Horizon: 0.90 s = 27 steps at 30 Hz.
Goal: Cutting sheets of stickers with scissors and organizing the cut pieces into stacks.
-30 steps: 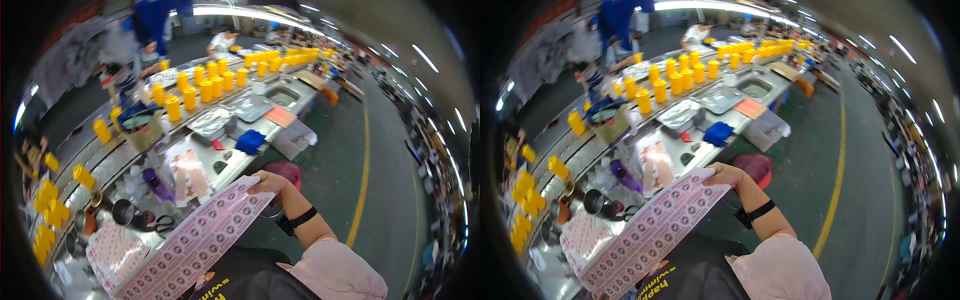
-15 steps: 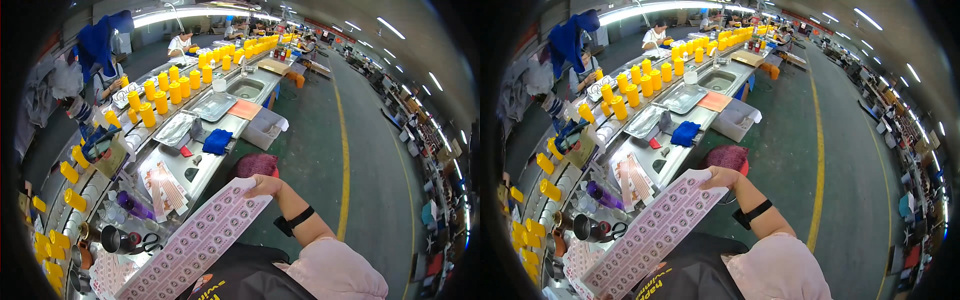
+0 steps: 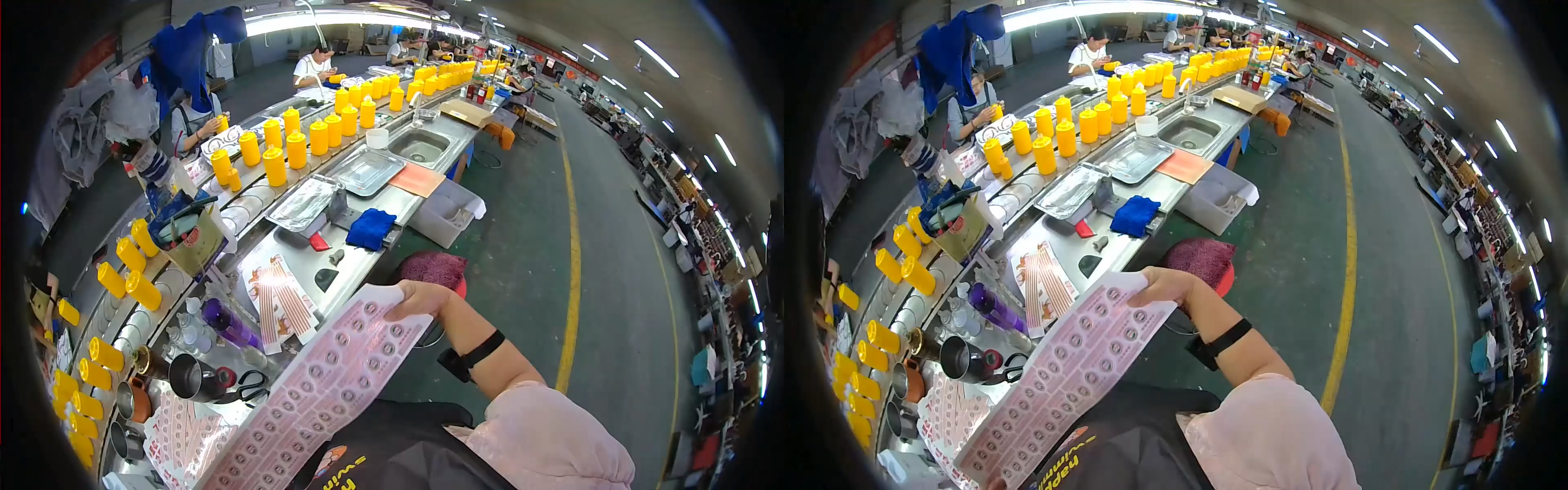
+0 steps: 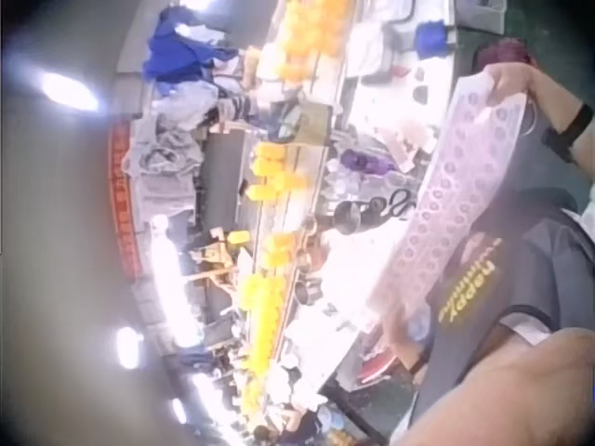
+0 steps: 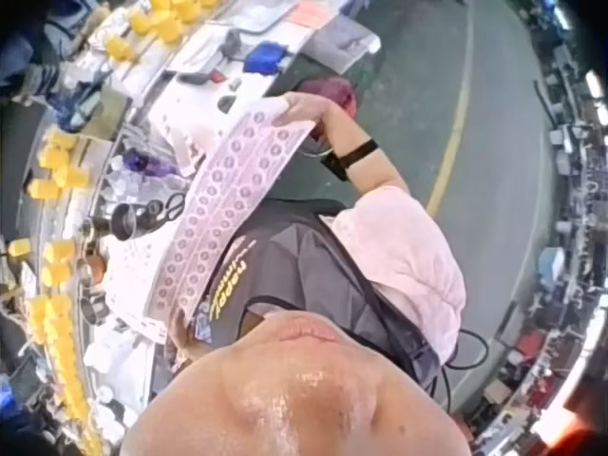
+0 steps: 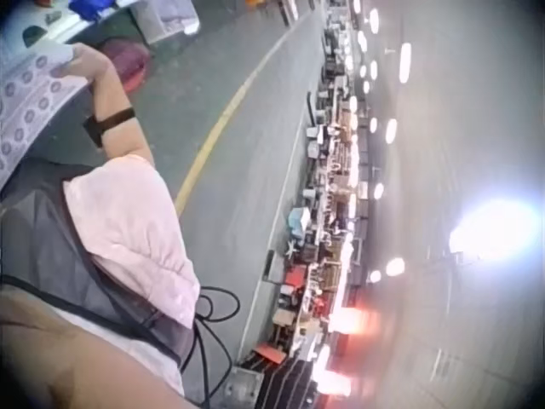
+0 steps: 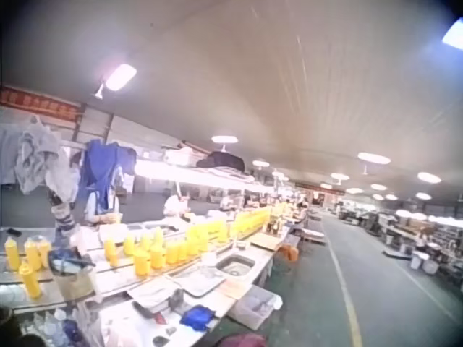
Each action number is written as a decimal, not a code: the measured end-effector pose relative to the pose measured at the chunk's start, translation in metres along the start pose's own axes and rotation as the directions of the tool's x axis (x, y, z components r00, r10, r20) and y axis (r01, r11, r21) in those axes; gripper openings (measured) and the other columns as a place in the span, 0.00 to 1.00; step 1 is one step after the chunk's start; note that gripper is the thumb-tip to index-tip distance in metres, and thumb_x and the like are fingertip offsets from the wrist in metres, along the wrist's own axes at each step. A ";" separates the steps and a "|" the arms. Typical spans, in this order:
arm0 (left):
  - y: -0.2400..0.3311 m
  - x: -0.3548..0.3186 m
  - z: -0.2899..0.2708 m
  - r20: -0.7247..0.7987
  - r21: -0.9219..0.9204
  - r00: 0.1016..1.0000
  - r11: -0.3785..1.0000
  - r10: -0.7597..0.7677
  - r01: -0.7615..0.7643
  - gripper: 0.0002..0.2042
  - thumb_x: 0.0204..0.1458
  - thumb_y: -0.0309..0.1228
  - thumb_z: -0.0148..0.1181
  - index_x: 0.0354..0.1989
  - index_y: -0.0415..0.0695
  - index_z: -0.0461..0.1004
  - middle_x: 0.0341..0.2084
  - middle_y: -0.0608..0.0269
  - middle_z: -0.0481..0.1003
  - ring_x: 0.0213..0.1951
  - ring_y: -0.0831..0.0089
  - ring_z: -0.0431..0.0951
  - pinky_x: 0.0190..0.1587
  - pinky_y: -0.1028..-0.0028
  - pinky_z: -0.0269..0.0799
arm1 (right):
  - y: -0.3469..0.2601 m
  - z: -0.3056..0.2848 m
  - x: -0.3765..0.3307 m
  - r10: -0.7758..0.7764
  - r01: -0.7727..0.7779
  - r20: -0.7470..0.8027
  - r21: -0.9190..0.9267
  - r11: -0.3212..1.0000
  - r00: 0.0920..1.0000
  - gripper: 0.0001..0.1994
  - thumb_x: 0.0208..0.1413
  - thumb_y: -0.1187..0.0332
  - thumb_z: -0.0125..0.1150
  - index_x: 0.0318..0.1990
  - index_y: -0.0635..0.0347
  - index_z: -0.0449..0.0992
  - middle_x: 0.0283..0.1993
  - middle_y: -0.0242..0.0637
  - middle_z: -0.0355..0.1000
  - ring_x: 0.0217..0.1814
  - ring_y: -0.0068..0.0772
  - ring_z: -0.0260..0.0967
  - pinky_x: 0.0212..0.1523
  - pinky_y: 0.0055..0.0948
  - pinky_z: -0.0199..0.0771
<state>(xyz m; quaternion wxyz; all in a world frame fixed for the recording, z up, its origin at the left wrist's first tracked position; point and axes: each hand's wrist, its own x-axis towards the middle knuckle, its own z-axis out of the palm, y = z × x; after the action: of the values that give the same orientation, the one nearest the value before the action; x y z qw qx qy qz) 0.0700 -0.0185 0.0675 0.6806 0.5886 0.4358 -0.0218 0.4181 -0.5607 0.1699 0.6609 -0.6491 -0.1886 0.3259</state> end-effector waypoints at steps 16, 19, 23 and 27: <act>0.058 0.017 0.015 0.129 0.079 0.992 0.997 0.007 -0.017 0.25 0.42 0.37 0.62 0.52 0.49 0.67 0.42 0.59 0.70 0.42 0.68 0.71 0.31 0.69 0.73 | -0.001 -0.004 -0.039 0.056 -0.028 -0.251 0.113 0.993 0.967 0.15 0.46 0.75 0.60 0.44 0.65 0.73 0.36 0.30 0.74 0.35 0.18 0.70 0.39 0.23 0.71; 0.072 0.026 0.034 0.179 0.078 0.983 0.996 0.034 -0.048 0.24 0.42 0.36 0.61 0.51 0.48 0.67 0.40 0.59 0.71 0.40 0.69 0.71 0.29 0.70 0.73 | 0.011 -0.016 -0.046 0.096 -0.108 -0.222 -0.042 0.993 0.970 0.17 0.48 0.75 0.60 0.48 0.64 0.71 0.40 0.33 0.73 0.39 0.20 0.70 0.41 0.23 0.71; 0.075 0.055 0.043 0.269 0.079 0.960 0.992 0.077 -0.102 0.23 0.42 0.34 0.59 0.50 0.46 0.67 0.37 0.59 0.71 0.36 0.69 0.72 0.27 0.71 0.72 | 0.025 -0.020 -0.060 0.086 -0.037 -0.296 0.165 0.986 0.951 0.15 0.48 0.77 0.58 0.45 0.65 0.73 0.41 0.35 0.73 0.38 0.23 0.72 0.42 0.25 0.72; 0.084 0.072 0.082 0.352 0.049 0.927 0.987 0.127 -0.154 0.22 0.41 0.32 0.58 0.48 0.45 0.67 0.35 0.59 0.71 0.33 0.69 0.72 0.26 0.73 0.71 | 0.042 -0.018 -0.082 -0.046 0.157 -0.347 0.297 0.942 0.937 0.23 0.50 0.67 0.59 0.54 0.64 0.65 0.45 0.39 0.71 0.38 0.28 0.73 0.44 0.30 0.73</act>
<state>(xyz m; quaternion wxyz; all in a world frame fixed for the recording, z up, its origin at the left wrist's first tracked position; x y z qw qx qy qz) 0.2069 -0.0254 0.0829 0.7240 0.6304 0.2643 -0.0930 0.3633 -0.6314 0.1413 0.7960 -0.5683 -0.0517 0.2019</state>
